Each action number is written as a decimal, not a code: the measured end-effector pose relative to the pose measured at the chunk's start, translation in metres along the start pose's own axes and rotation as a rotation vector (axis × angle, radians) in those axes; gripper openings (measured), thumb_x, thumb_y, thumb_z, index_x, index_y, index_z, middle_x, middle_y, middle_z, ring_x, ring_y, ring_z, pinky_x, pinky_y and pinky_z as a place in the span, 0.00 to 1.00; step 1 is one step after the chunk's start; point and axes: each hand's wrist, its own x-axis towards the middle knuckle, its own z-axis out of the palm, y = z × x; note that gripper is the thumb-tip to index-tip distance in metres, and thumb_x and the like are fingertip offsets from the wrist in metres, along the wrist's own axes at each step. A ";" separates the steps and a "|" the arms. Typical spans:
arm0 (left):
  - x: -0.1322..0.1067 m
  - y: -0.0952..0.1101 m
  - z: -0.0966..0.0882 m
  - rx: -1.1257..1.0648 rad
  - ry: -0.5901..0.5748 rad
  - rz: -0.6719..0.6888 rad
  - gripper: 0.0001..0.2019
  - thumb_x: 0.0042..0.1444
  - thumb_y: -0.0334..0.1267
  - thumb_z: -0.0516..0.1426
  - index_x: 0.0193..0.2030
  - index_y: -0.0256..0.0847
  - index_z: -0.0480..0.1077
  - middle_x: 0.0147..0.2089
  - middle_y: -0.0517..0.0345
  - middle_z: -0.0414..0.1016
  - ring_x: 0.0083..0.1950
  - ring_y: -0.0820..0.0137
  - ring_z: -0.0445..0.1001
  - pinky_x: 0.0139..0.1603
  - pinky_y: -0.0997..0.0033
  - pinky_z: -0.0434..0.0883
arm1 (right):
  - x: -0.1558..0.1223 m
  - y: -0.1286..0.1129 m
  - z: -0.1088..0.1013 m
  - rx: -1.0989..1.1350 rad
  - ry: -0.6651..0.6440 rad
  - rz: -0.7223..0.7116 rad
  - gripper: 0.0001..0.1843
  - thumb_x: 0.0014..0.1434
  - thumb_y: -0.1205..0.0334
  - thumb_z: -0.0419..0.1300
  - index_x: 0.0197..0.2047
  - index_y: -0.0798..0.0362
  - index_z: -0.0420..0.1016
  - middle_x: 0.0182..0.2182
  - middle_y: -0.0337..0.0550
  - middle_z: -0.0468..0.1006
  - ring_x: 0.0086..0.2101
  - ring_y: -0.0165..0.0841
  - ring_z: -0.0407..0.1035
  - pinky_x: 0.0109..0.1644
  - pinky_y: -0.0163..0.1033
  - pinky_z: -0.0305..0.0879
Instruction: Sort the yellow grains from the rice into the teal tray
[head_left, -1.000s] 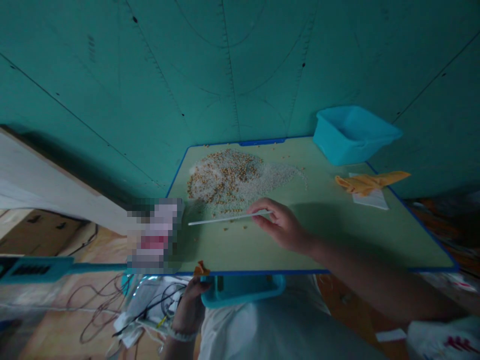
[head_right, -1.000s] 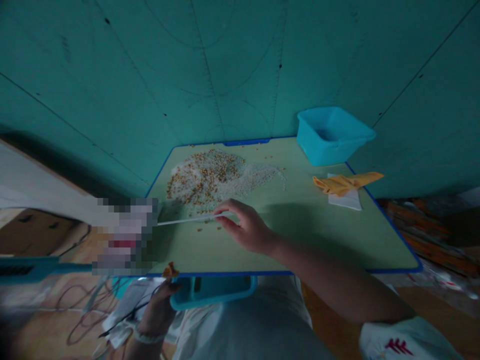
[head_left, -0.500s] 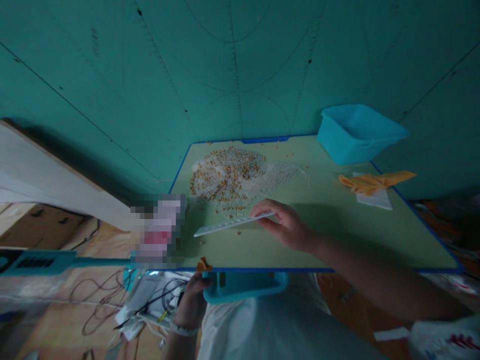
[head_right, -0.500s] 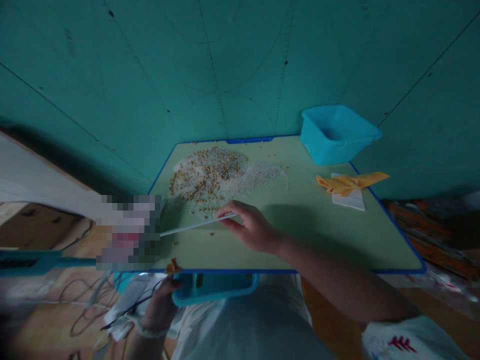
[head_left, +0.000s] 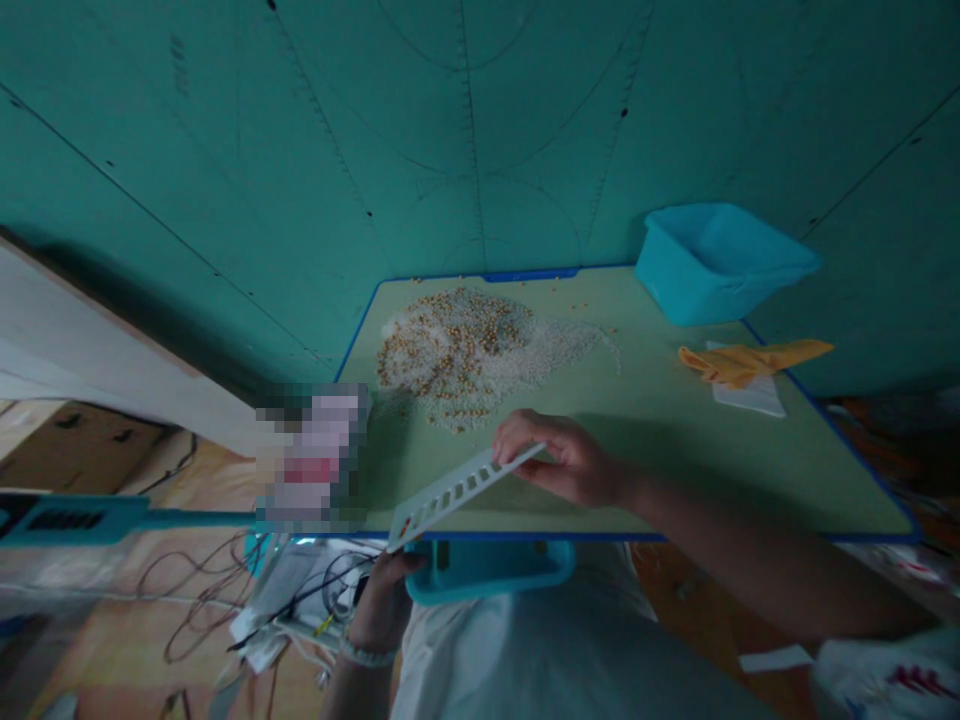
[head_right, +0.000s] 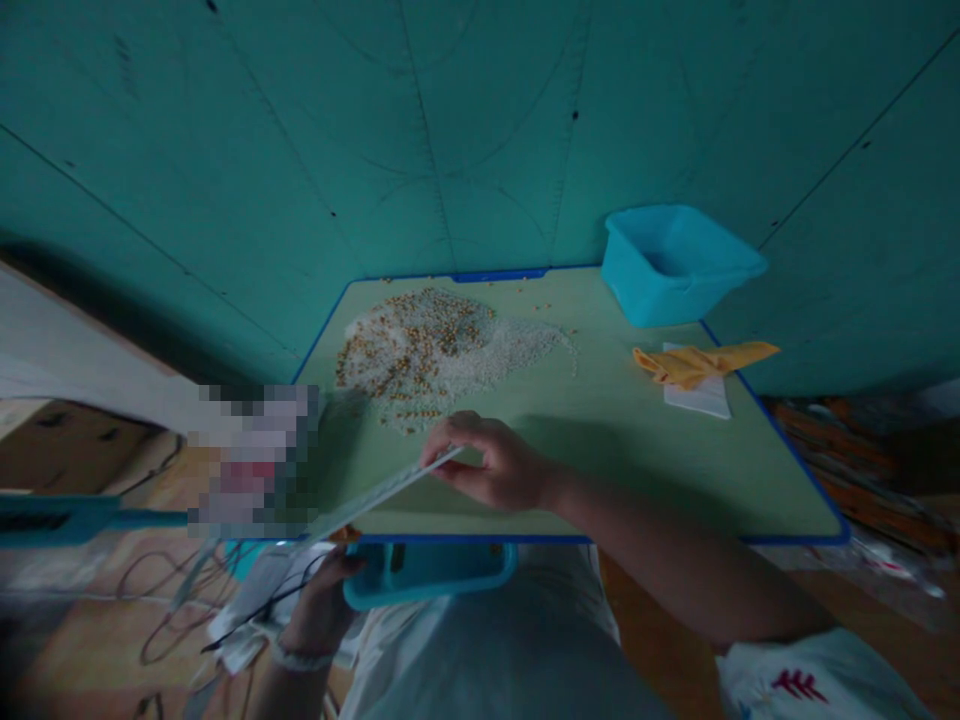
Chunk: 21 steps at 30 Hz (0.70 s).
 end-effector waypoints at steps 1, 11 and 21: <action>-0.001 0.000 -0.001 0.001 0.007 0.006 0.11 0.30 0.28 0.61 0.26 0.40 0.77 0.25 0.60 0.80 0.26 0.64 0.76 0.33 0.65 0.72 | -0.001 -0.002 -0.004 0.018 -0.010 0.023 0.04 0.56 0.67 0.57 0.36 0.50 0.70 0.33 0.41 0.74 0.38 0.32 0.68 0.45 0.43 0.64; 0.003 -0.003 -0.002 -0.007 0.024 -0.022 0.09 0.30 0.29 0.62 0.25 0.38 0.78 0.21 0.59 0.78 0.22 0.67 0.73 0.31 0.65 0.72 | 0.004 0.013 -0.061 0.266 0.512 0.478 0.11 0.42 0.60 0.67 0.31 0.49 0.71 0.26 0.34 0.74 0.29 0.28 0.68 0.36 0.35 0.62; 0.003 -0.003 0.010 -0.009 -0.007 -0.044 0.08 0.29 0.29 0.61 0.22 0.38 0.77 0.20 0.58 0.79 0.23 0.65 0.74 0.33 0.64 0.73 | 0.012 0.007 -0.074 0.226 0.682 0.597 0.14 0.38 0.62 0.65 0.29 0.51 0.66 0.24 0.34 0.71 0.26 0.29 0.65 0.33 0.37 0.60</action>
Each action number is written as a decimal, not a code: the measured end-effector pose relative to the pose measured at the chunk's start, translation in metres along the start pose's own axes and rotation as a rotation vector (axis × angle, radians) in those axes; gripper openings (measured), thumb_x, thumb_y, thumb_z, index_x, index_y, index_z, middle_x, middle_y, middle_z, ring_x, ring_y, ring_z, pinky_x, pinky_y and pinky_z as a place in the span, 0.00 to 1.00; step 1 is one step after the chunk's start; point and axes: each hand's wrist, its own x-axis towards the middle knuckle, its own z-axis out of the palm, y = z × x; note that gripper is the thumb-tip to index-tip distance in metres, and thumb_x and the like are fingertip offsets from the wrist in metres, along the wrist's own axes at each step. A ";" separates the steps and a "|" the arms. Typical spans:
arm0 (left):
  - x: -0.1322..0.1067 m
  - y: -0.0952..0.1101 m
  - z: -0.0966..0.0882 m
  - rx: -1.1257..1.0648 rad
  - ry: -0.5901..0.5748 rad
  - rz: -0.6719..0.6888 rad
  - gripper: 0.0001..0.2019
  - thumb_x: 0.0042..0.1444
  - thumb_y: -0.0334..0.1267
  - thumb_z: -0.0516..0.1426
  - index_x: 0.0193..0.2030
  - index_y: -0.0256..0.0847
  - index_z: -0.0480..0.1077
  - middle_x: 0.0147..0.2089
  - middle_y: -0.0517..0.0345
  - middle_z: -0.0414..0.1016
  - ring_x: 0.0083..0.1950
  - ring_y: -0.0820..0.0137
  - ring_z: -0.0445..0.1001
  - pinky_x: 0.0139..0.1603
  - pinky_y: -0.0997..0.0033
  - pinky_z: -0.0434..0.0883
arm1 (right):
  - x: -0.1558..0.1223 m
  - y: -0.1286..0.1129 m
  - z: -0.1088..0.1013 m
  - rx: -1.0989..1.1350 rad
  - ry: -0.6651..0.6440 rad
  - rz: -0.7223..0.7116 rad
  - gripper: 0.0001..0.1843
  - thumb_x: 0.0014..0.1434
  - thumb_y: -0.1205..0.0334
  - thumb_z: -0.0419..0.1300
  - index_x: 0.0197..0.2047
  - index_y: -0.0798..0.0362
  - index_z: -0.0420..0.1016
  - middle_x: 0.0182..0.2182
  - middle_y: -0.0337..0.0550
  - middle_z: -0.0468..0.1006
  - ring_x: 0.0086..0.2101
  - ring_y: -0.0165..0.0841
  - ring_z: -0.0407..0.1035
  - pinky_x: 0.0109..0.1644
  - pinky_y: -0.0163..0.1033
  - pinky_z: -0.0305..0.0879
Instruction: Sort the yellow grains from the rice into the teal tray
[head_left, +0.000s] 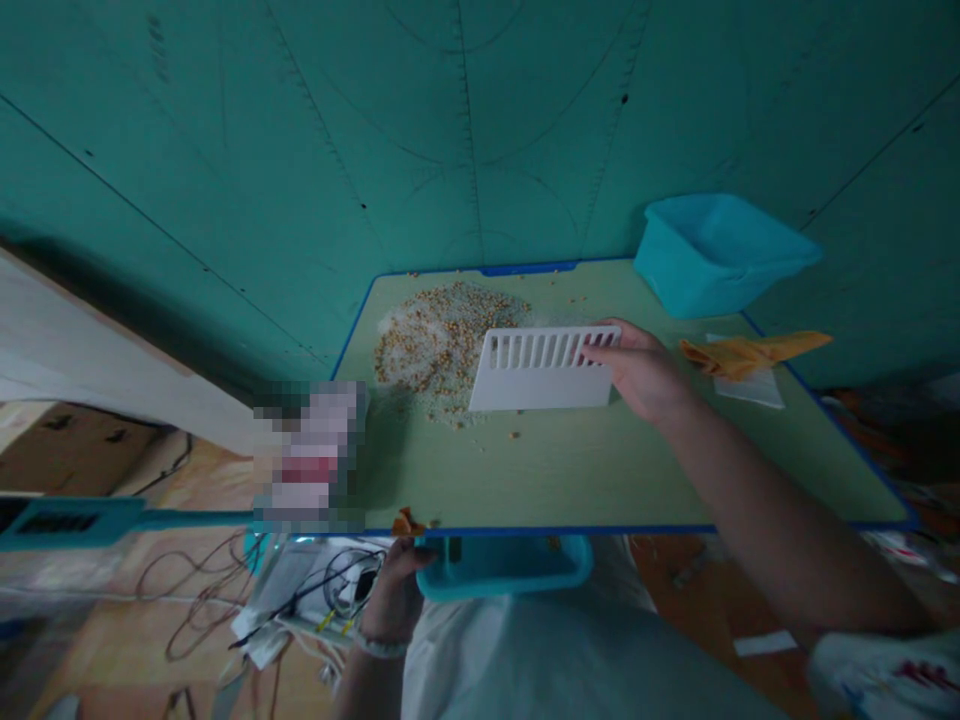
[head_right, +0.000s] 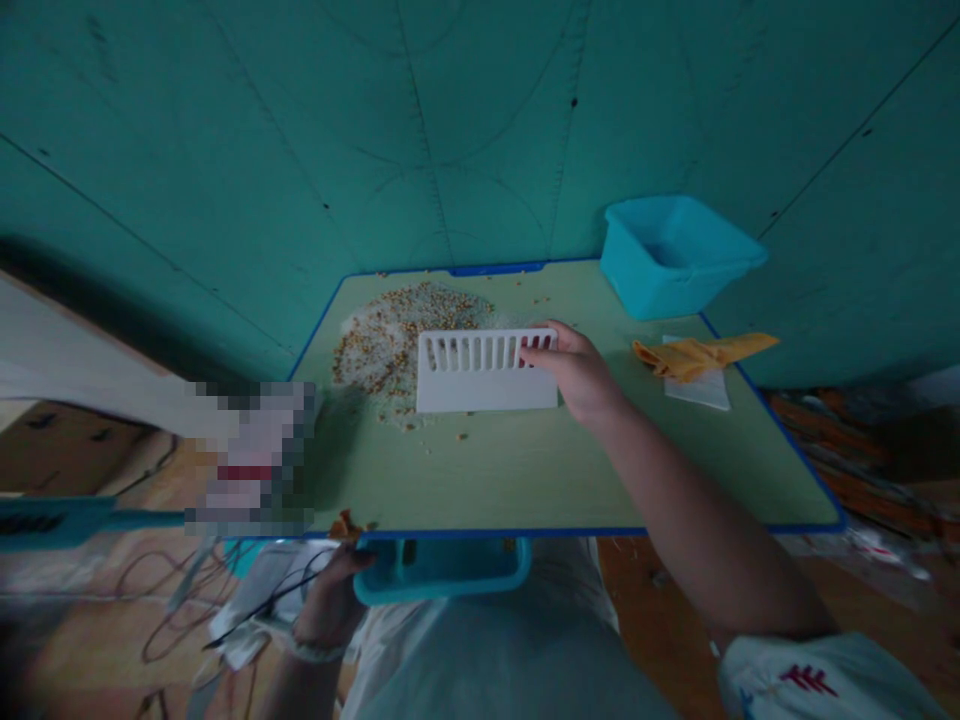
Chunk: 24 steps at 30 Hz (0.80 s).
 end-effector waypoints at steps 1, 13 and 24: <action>0.000 0.000 -0.001 0.000 -0.005 -0.002 0.08 0.29 0.29 0.61 0.22 0.38 0.77 0.21 0.58 0.79 0.23 0.65 0.75 0.33 0.64 0.72 | 0.002 -0.001 -0.002 -0.010 0.025 -0.002 0.14 0.38 0.62 0.65 0.29 0.51 0.65 0.24 0.34 0.71 0.26 0.29 0.65 0.32 0.37 0.60; 0.003 -0.002 -0.008 0.009 0.000 0.002 0.11 0.31 0.28 0.62 0.28 0.38 0.78 0.24 0.58 0.80 0.30 0.63 0.77 0.33 0.66 0.72 | 0.021 0.004 -0.031 -0.136 0.141 -0.074 0.12 0.41 0.61 0.63 0.29 0.50 0.63 0.21 0.35 0.70 0.22 0.30 0.65 0.26 0.38 0.60; 0.002 -0.001 -0.004 0.023 0.003 0.018 0.08 0.31 0.28 0.61 0.23 0.39 0.77 0.21 0.60 0.78 0.27 0.65 0.75 0.31 0.68 0.71 | 0.014 0.005 -0.015 -0.034 0.063 -0.111 0.15 0.42 0.60 0.65 0.30 0.50 0.63 0.25 0.35 0.71 0.26 0.30 0.67 0.30 0.37 0.63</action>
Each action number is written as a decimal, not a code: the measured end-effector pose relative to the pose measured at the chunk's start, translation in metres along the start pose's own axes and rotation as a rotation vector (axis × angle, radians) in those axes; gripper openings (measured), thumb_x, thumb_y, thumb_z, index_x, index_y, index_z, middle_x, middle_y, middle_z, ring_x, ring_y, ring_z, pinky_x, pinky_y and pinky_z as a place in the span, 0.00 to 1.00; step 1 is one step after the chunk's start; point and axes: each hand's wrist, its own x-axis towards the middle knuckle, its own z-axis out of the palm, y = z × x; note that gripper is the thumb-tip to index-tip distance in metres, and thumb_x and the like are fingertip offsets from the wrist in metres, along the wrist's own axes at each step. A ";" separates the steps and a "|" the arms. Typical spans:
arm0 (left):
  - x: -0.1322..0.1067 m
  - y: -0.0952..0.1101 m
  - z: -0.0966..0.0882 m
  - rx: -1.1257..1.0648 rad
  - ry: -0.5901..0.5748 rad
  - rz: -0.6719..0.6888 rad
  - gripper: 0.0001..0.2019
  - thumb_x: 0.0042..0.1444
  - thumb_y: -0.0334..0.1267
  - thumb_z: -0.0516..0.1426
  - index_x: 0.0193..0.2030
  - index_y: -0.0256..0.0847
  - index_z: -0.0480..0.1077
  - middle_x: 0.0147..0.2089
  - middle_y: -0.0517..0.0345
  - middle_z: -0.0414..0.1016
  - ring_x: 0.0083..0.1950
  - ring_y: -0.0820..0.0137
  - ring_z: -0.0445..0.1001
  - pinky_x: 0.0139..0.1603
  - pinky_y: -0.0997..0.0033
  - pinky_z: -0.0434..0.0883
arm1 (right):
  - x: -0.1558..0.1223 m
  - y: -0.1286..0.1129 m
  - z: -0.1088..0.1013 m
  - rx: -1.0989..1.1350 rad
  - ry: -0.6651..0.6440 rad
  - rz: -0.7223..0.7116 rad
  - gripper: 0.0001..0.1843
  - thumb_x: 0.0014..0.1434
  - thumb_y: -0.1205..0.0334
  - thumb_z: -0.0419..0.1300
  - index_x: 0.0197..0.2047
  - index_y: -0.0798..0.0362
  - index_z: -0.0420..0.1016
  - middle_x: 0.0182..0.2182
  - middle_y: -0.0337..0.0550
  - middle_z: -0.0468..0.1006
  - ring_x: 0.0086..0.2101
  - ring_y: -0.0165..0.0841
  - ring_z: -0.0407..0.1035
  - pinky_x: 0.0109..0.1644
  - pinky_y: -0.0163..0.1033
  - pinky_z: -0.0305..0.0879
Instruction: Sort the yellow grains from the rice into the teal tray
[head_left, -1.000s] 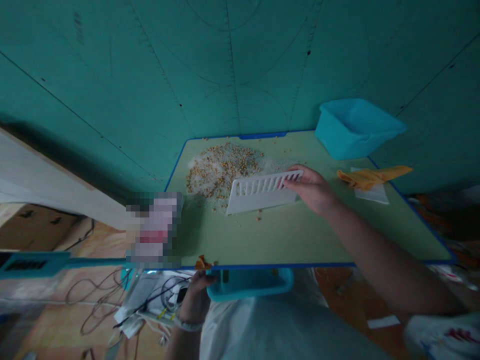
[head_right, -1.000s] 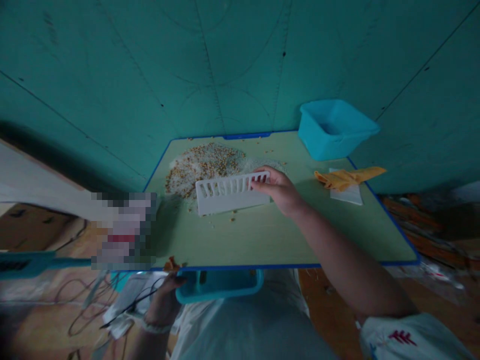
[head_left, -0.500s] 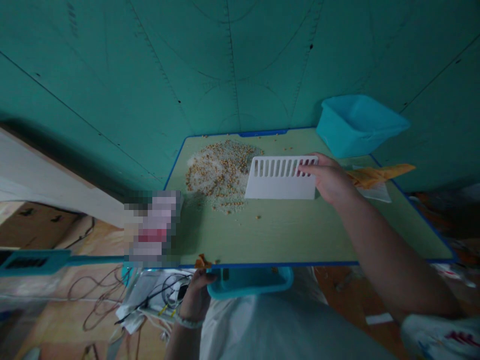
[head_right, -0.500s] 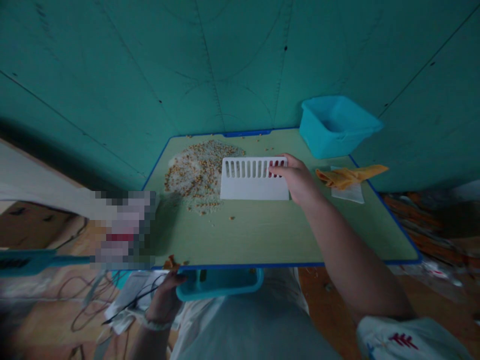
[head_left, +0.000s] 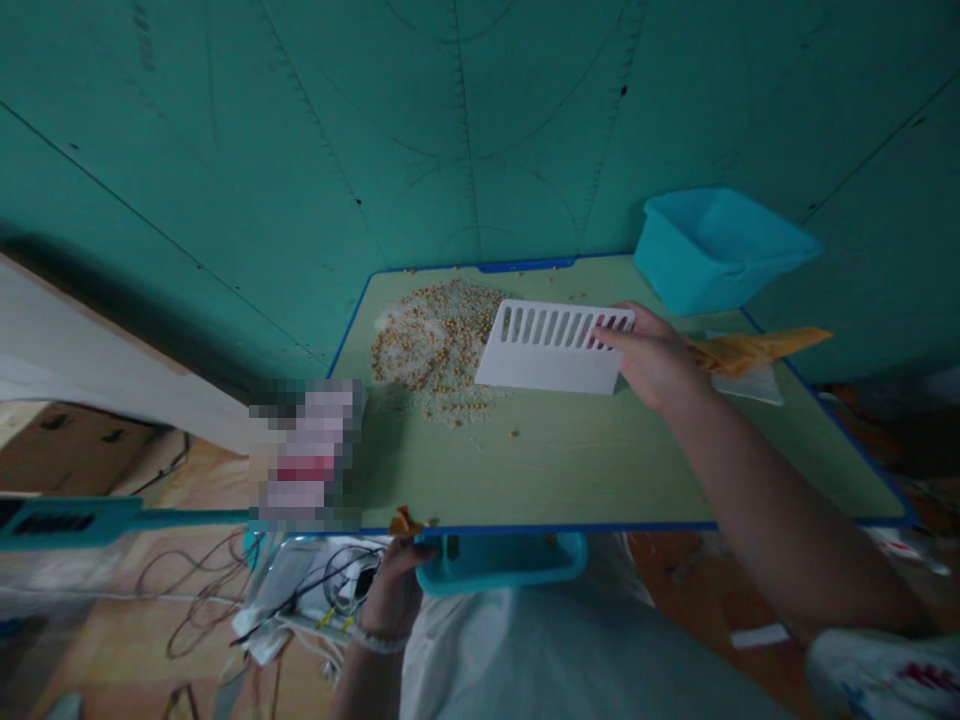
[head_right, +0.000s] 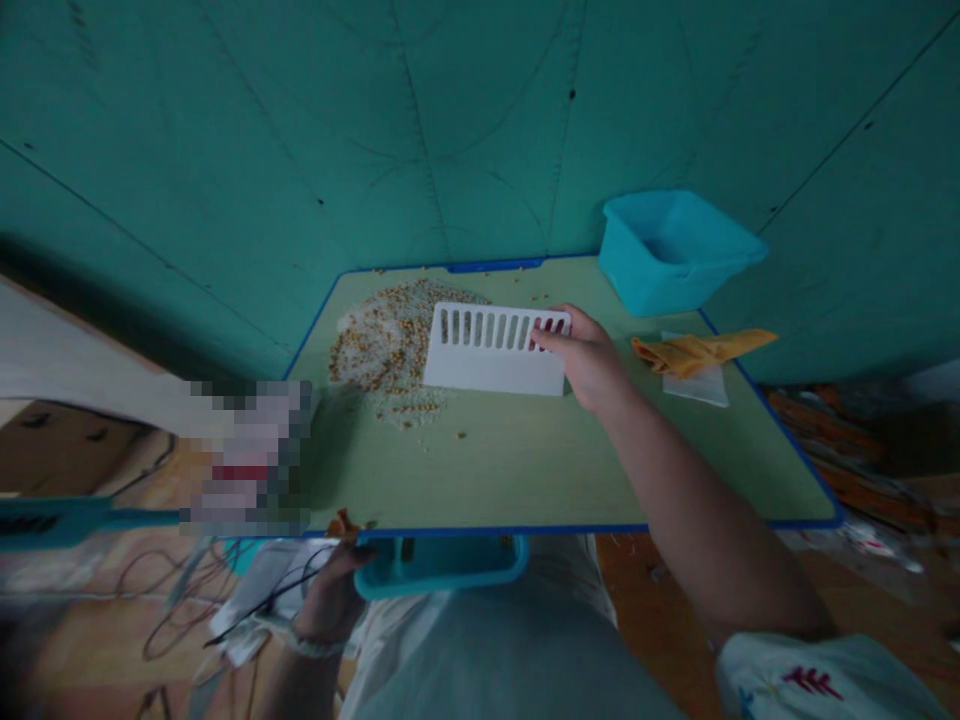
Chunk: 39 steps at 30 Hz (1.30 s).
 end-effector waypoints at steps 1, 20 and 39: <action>0.000 0.000 0.001 -0.001 -0.002 0.001 0.08 0.31 0.28 0.62 0.23 0.39 0.77 0.20 0.59 0.78 0.27 0.64 0.76 0.31 0.68 0.71 | -0.004 0.002 0.005 -0.012 -0.006 -0.037 0.15 0.43 0.58 0.65 0.31 0.49 0.63 0.25 0.34 0.71 0.27 0.30 0.67 0.31 0.37 0.63; -0.003 0.003 0.005 0.004 0.030 0.004 0.10 0.29 0.28 0.61 0.24 0.38 0.77 0.21 0.59 0.79 0.28 0.62 0.77 0.34 0.65 0.72 | -0.054 0.009 0.035 -0.323 -0.262 -0.415 0.04 0.57 0.59 0.56 0.37 0.49 0.67 0.32 0.39 0.72 0.35 0.30 0.67 0.41 0.37 0.63; -0.005 0.004 0.008 0.028 -0.003 -0.016 0.06 0.30 0.29 0.60 0.21 0.39 0.75 0.21 0.58 0.79 0.27 0.63 0.76 0.33 0.65 0.72 | -0.053 0.012 0.035 -0.256 -0.313 -0.258 0.08 0.55 0.55 0.58 0.35 0.49 0.67 0.28 0.37 0.71 0.32 0.29 0.66 0.35 0.35 0.62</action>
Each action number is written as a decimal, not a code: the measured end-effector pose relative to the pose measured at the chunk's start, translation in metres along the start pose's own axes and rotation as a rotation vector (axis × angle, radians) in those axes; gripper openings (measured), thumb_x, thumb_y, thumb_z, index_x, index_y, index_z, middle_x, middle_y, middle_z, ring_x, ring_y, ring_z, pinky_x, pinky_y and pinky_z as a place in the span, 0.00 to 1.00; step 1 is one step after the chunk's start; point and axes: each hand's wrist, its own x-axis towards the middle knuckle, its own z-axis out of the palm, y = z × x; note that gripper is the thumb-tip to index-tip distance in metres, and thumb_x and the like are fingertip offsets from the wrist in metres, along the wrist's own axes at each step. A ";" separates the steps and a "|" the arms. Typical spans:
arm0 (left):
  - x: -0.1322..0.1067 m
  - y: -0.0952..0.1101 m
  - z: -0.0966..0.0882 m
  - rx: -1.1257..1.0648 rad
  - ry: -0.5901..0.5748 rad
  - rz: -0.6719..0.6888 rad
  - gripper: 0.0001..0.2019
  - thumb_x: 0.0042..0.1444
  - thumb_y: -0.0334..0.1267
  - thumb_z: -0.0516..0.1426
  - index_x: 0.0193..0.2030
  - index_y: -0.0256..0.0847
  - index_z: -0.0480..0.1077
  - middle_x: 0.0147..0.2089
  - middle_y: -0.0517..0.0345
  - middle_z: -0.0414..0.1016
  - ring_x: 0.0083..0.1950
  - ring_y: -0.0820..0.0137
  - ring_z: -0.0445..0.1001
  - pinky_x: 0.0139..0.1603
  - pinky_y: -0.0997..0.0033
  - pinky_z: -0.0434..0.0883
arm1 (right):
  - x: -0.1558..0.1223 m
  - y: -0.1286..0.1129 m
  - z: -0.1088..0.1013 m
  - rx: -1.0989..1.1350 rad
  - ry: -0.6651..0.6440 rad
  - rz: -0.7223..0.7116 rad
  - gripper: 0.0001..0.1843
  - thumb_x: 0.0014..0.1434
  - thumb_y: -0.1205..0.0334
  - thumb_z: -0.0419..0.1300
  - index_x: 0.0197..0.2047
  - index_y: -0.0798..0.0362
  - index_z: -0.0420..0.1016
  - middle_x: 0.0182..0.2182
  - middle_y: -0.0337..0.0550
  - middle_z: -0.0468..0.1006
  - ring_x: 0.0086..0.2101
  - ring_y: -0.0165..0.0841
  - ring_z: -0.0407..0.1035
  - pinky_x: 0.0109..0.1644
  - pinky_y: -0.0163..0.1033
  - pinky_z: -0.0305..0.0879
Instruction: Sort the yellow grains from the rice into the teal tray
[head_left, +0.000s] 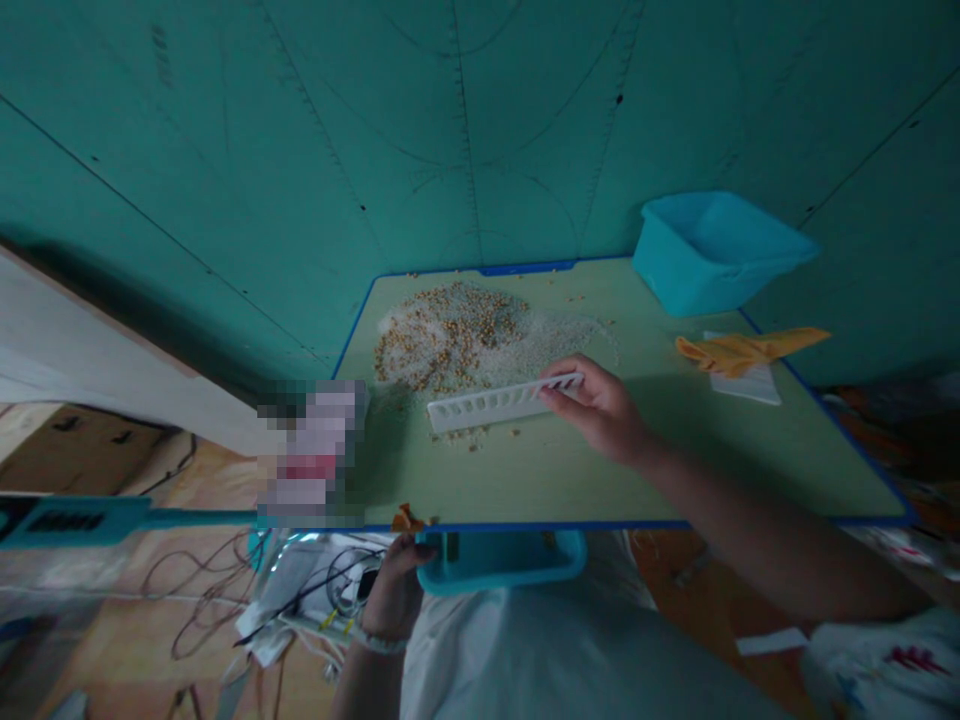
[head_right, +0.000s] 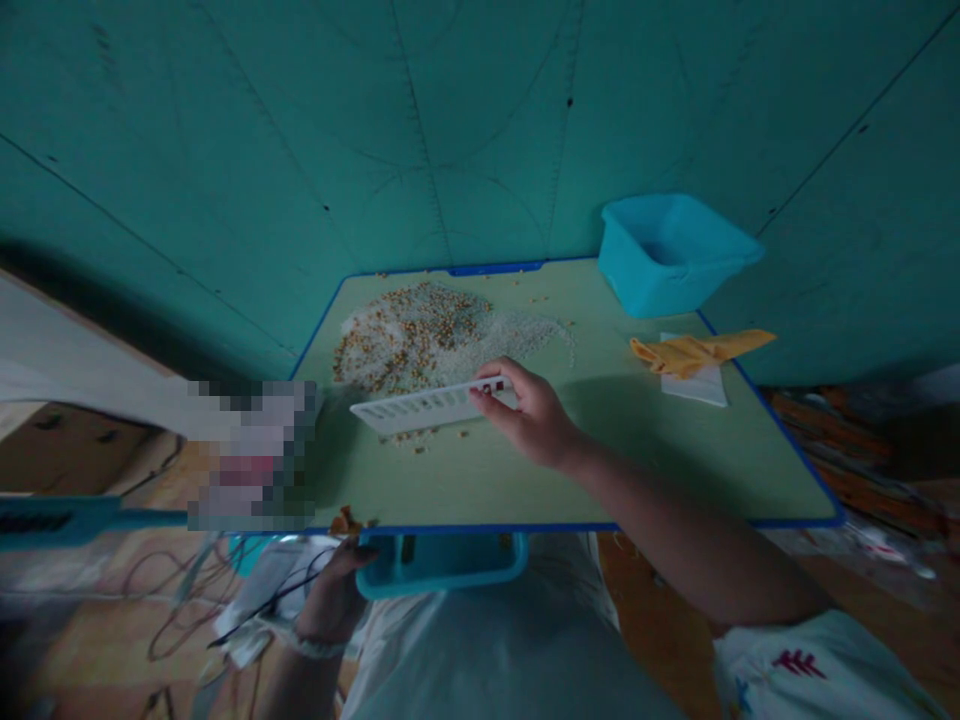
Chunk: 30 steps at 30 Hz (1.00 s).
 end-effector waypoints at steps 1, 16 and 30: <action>0.000 0.000 0.000 -0.001 -0.003 0.001 0.06 0.29 0.29 0.60 0.20 0.39 0.75 0.21 0.58 0.79 0.27 0.63 0.76 0.32 0.66 0.72 | 0.000 -0.001 0.000 0.007 0.007 0.009 0.08 0.55 0.55 0.58 0.35 0.49 0.67 0.28 0.37 0.71 0.32 0.29 0.66 0.35 0.35 0.62; -0.002 0.000 -0.013 0.007 -0.031 0.020 0.07 0.34 0.29 0.60 0.24 0.37 0.78 0.19 0.59 0.77 0.27 0.64 0.75 0.34 0.66 0.72 | -0.002 -0.010 0.000 0.070 -0.077 0.090 0.06 0.54 0.59 0.59 0.34 0.50 0.67 0.26 0.36 0.67 0.29 0.28 0.62 0.32 0.34 0.58; -0.003 0.002 -0.017 0.019 -0.008 0.026 0.07 0.33 0.29 0.61 0.24 0.38 0.77 0.21 0.59 0.78 0.26 0.66 0.75 0.34 0.66 0.72 | 0.000 -0.017 0.002 0.185 -0.046 0.262 0.10 0.50 0.59 0.61 0.33 0.51 0.65 0.25 0.34 0.67 0.27 0.27 0.61 0.31 0.33 0.57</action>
